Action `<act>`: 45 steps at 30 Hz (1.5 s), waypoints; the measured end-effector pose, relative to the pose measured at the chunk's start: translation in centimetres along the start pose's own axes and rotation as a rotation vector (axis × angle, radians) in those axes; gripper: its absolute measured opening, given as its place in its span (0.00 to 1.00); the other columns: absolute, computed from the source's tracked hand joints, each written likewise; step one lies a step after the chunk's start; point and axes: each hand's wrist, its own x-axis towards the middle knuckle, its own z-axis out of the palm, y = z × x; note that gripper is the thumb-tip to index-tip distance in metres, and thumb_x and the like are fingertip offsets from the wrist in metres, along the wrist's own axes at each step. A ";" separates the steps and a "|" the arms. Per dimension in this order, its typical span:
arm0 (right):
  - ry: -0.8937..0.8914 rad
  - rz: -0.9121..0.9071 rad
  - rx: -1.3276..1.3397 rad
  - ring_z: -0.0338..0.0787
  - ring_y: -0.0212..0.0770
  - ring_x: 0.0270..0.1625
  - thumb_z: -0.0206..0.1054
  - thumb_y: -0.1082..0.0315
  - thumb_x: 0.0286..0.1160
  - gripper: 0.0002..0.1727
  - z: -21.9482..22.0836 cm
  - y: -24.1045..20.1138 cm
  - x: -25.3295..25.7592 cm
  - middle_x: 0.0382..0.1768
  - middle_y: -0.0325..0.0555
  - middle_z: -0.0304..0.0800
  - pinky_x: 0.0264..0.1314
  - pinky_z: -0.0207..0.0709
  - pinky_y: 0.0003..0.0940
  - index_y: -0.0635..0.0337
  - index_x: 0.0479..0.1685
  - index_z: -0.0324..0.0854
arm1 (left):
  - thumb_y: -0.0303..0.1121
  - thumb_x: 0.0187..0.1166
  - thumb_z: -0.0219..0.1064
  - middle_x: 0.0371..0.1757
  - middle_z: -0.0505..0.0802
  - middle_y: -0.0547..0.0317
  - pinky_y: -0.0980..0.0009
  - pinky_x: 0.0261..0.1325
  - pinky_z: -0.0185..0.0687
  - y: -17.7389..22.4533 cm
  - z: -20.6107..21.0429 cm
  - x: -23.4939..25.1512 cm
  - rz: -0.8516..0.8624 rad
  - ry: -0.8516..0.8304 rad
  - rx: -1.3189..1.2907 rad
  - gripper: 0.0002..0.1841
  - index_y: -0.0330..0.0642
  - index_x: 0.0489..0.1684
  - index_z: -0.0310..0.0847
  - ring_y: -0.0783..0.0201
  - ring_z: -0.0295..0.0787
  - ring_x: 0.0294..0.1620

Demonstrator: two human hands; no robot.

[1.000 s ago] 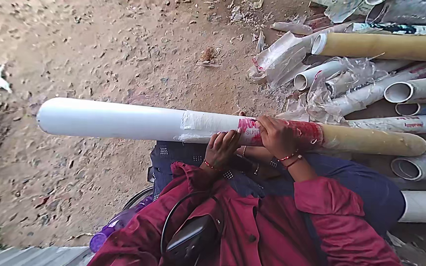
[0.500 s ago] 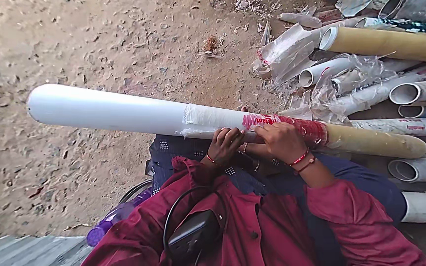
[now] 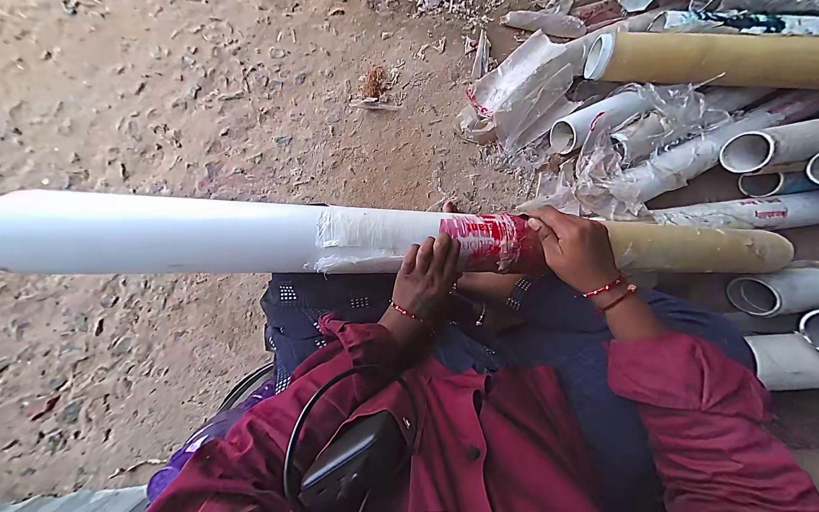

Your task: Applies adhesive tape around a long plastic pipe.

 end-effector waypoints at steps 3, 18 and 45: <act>0.028 0.135 0.045 0.94 0.60 0.34 0.57 0.67 0.88 0.15 1.9 -0.3 -0.1 0.32 0.58 0.92 0.32 0.81 0.57 0.66 0.49 0.88 | 0.45 0.66 0.79 0.52 0.91 0.44 0.56 0.58 0.74 -0.3 0.0 0.3 -0.005 -0.026 -0.060 0.24 0.36 0.53 0.87 0.47 0.87 0.53; 0.274 0.191 -0.102 0.95 0.61 0.33 0.62 0.75 0.75 0.11 5.8 -0.9 0.5 0.33 0.60 0.94 0.29 0.82 0.54 0.68 0.46 0.91 | 0.41 0.77 0.71 0.42 0.91 0.49 0.59 0.54 0.68 -0.1 1.4 -1.6 0.078 0.135 -0.008 0.11 0.43 0.45 0.89 0.51 0.84 0.45; -0.308 0.621 0.032 0.92 0.67 0.58 0.48 0.64 0.93 0.21 3.1 1.2 7.2 0.52 0.65 0.93 0.58 0.77 0.67 0.61 0.70 0.82 | 0.36 0.45 0.90 0.43 0.92 0.43 0.45 0.50 0.80 -0.7 0.2 5.1 0.026 -0.290 -0.234 0.29 0.36 0.51 0.89 0.41 0.91 0.47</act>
